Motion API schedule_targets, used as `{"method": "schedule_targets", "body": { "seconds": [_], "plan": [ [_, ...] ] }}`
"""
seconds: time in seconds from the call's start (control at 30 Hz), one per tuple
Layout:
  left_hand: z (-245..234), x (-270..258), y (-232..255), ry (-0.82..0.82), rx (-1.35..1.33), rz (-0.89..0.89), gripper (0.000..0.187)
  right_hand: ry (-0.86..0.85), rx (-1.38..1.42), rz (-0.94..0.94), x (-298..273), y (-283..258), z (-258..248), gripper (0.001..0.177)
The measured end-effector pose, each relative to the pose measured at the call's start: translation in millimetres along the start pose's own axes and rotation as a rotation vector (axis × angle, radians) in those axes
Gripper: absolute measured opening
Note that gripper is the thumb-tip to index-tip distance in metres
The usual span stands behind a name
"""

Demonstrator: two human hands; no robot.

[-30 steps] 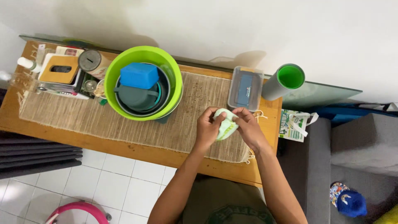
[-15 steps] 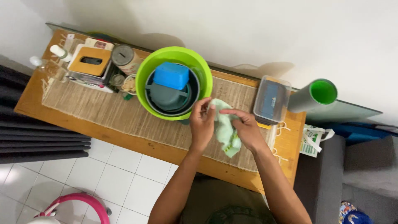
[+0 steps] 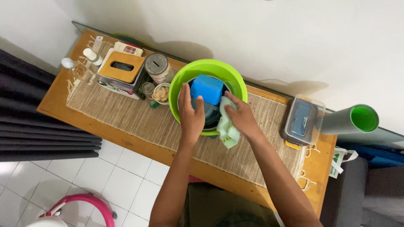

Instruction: Wiping plastic food containers with a cloth to clean them.

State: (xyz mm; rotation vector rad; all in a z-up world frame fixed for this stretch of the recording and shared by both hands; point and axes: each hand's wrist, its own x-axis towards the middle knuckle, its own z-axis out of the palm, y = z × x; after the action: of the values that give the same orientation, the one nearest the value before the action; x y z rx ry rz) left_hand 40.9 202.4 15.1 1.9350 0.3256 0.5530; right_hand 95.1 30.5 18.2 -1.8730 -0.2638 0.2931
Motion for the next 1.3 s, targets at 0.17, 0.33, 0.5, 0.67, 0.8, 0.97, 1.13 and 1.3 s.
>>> {"method": "schedule_targets", "body": {
  "seconds": [0.17, 0.33, 0.5, 0.67, 0.8, 0.97, 1.13, 1.3],
  "plan": [
    [-1, 12, 2, -0.084, 0.070, -0.023, 0.060, -0.020, -0.021, 0.016, 9, 2, 5, 0.051],
    [1, 7, 3, -0.010, 0.048, 0.037, 0.054, 0.025, 0.008, 0.008, -7, -24, 8, 0.049],
    [2, -10, 25, 0.110, -0.270, 0.138, 0.061, 0.229, 0.124, -0.099, -43, -80, 7, 0.051],
    [30, -28, 36, 0.090, -0.438, 0.105, 0.049, 0.398, 0.055, -0.210, -66, -54, -15, 0.047],
    [47, -41, 50, -0.051, -0.638, 0.014, 0.035, 0.542, 0.050, -0.270, -87, -17, -35, 0.041],
    [90, -63, 32, -0.211, -0.950, -0.172, 0.058, 0.584, 0.021, -0.223, -132, -16, -59, 0.043],
    [119, -83, 34, -0.366, -1.108, -0.224, 0.073, 0.602, 0.009, -0.216, -155, 3, -86, 0.047],
    [132, -105, 50, -0.444, -1.208, -0.472, 0.075, 0.747, -0.079, -0.134, -161, 27, -116, 0.055]
  ]
}}
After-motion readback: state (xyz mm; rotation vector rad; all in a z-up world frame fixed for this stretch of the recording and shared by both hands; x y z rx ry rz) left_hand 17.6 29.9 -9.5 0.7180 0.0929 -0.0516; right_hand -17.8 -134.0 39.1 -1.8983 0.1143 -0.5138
